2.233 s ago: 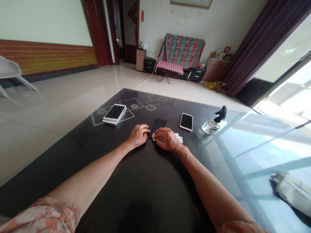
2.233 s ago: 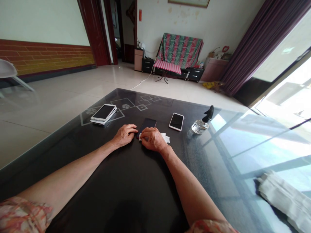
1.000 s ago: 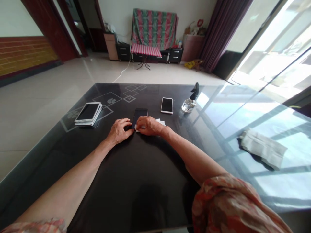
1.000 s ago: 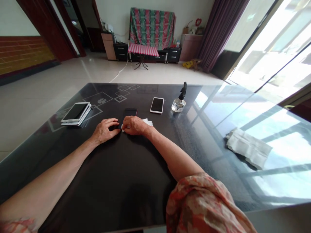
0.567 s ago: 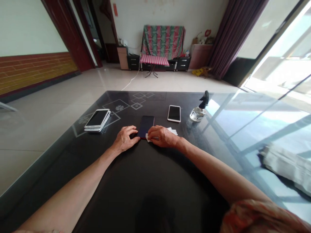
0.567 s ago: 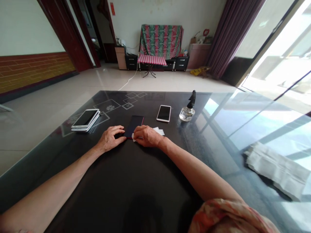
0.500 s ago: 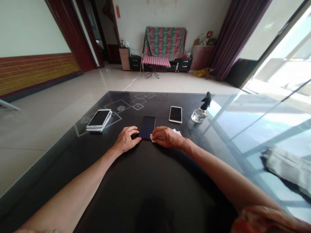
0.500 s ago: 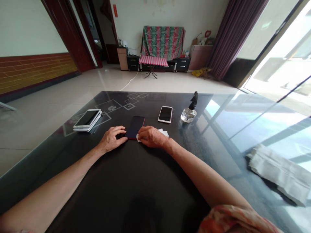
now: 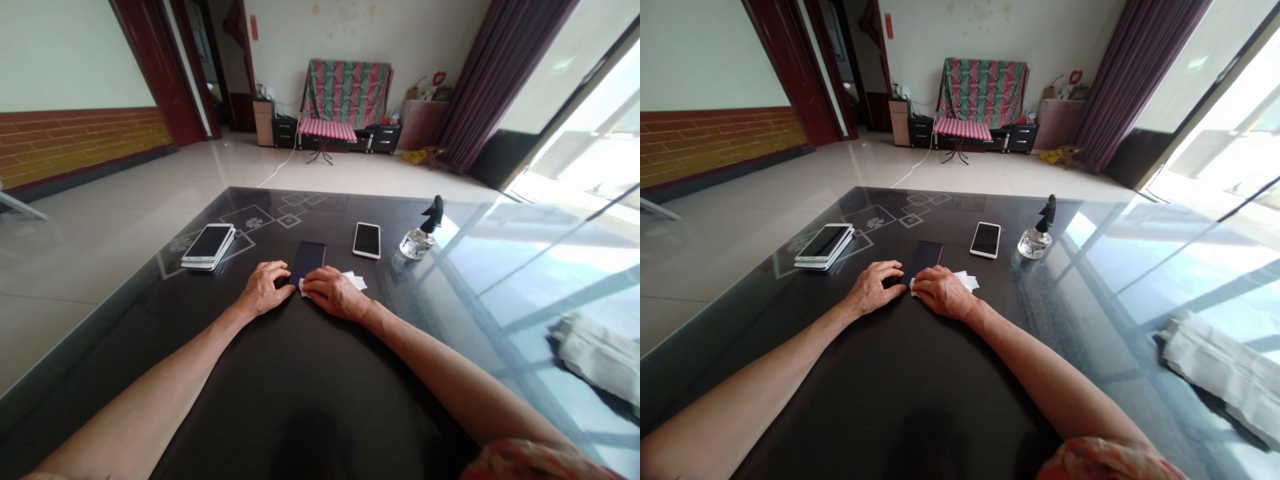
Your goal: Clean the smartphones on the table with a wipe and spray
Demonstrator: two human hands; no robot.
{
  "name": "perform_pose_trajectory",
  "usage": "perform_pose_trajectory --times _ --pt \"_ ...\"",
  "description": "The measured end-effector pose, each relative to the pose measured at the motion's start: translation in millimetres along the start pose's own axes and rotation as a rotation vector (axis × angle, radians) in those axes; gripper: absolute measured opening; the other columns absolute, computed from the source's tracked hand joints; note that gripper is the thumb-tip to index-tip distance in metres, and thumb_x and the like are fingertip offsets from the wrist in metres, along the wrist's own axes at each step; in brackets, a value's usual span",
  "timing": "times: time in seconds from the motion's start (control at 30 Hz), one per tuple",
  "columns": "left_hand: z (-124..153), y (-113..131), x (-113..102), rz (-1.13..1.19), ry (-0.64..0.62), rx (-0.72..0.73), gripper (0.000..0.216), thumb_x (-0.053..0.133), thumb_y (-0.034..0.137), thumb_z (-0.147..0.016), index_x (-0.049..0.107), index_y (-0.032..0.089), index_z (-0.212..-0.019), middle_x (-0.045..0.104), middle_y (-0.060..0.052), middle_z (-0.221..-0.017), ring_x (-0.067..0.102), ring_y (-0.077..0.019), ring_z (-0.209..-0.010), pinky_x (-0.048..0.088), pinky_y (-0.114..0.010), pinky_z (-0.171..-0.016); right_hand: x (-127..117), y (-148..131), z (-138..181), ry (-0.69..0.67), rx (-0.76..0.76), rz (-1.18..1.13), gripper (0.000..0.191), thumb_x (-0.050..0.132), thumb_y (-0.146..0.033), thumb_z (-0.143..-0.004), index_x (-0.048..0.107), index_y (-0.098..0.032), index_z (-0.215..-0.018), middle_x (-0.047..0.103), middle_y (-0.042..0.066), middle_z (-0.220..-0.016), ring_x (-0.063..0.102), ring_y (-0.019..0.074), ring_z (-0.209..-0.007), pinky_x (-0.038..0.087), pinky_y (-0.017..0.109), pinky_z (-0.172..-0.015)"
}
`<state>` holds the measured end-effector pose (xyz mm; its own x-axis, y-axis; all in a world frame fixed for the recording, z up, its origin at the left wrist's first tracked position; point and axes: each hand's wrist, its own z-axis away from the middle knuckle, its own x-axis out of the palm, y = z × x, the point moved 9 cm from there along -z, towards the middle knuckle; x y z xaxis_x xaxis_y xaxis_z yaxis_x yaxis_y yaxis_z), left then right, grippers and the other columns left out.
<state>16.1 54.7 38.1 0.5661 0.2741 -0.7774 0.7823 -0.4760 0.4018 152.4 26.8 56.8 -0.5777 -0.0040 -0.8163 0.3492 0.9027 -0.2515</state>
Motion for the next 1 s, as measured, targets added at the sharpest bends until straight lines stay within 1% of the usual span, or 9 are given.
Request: perform_pose_trajectory --times 0.1,0.27,0.37,0.43,0.53,0.63,0.73,0.9,1.0 --pt "0 1 -1 0.002 -0.003 -0.007 0.020 0.073 0.028 -0.070 0.073 0.018 -0.087 0.070 -0.010 -0.113 0.062 -0.0280 -0.108 0.049 -0.043 -0.097 -2 2 6 0.029 0.027 -0.003 0.017 0.054 -0.018 -0.091 0.069 -0.021 -0.098 0.068 0.007 -0.104 0.060 0.0182 -0.091 0.047 0.034 -0.086" --pt "0 1 -1 0.019 -0.012 -0.020 0.020 0.072 0.028 -0.070 0.074 0.018 -0.088 0.070 -0.010 -0.113 0.062 -0.0280 -0.108 0.049 -0.043 -0.096 -17 8 16 0.109 0.076 -0.035 0.015 0.057 -0.014 -0.085 0.069 -0.021 -0.091 0.068 0.006 -0.099 0.061 0.0171 -0.086 0.048 0.033 -0.084" --pt "0 0 0 0.016 -0.004 -0.022 0.020 0.073 0.028 -0.070 0.074 0.018 -0.088 0.070 -0.010 -0.113 0.062 -0.0282 -0.107 0.049 -0.043 -0.096 -23 14 19 0.153 0.118 -0.021 0.015 0.057 -0.013 -0.085 0.069 -0.021 -0.088 0.069 0.006 -0.095 0.062 0.0170 -0.085 0.049 0.032 -0.082" --pt "0 0 1 0.014 0.000 -0.019 0.021 0.073 0.028 -0.070 0.074 0.017 -0.088 0.070 -0.011 -0.112 0.062 -0.0283 -0.107 0.049 -0.043 -0.096 -20 13 17 0.145 0.108 -0.004 0.015 0.056 -0.014 -0.088 0.070 -0.021 -0.090 0.070 0.006 -0.097 0.062 0.0169 -0.086 0.048 0.032 -0.082" --pt "-1 0 2 0.016 0.000 -0.017 0.020 0.074 0.028 -0.070 0.074 0.017 -0.087 0.070 -0.011 -0.112 0.062 -0.0281 -0.105 0.049 -0.043 -0.095 -8 9 9 0.088 0.067 0.024 0.016 0.055 -0.018 -0.092 0.070 -0.022 -0.096 0.070 0.005 -0.104 0.062 0.0171 -0.089 0.047 0.032 -0.083" --pt "-1 -1 1 0.020 0.001 -0.021 0.020 0.074 0.028 -0.070 0.074 0.018 -0.087 0.070 -0.010 -0.112 0.062 -0.0279 -0.106 0.049 -0.042 -0.095 -2 8 4 0.055 0.068 0.048 0.017 0.055 -0.021 -0.093 0.070 -0.022 -0.099 0.070 0.006 -0.105 0.062 0.0176 -0.092 0.046 0.033 -0.084" --pt "0 -1 1 0.019 -0.004 -0.027 0.020 0.073 0.029 -0.070 0.074 0.019 -0.087 0.070 -0.009 -0.112 0.061 -0.0277 -0.107 0.049 -0.042 -0.096 -7 12 6 0.064 0.092 0.051 0.017 0.054 -0.020 -0.093 0.070 -0.021 -0.096 0.071 0.006 -0.102 0.062 0.0176 -0.089 0.047 0.033 -0.084" --pt "0 -1 1 0.020 -0.007 -0.034 0.020 0.073 0.029 -0.070 0.075 0.019 -0.087 0.070 -0.009 -0.113 0.061 -0.0276 -0.108 0.048 -0.042 -0.096 -21 23 16 0.132 0.143 0.039 0.018 0.053 -0.020 -0.094 0.071 -0.020 -0.095 0.071 0.007 -0.100 0.063 0.0176 -0.088 0.048 0.033 -0.083" --pt "-1 -2 2 0.029 -0.009 -0.051 0.020 0.073 0.029 -0.069 0.075 0.020 -0.087 0.070 -0.008 -0.113 0.061 -0.0277 -0.108 0.048 -0.043 -0.097 -22 27 16 0.110 0.161 0.064 0.019 0.052 -0.022 -0.095 0.071 -0.021 -0.097 0.072 0.007 -0.102 0.064 0.0179 -0.089 0.048 0.033 -0.083"
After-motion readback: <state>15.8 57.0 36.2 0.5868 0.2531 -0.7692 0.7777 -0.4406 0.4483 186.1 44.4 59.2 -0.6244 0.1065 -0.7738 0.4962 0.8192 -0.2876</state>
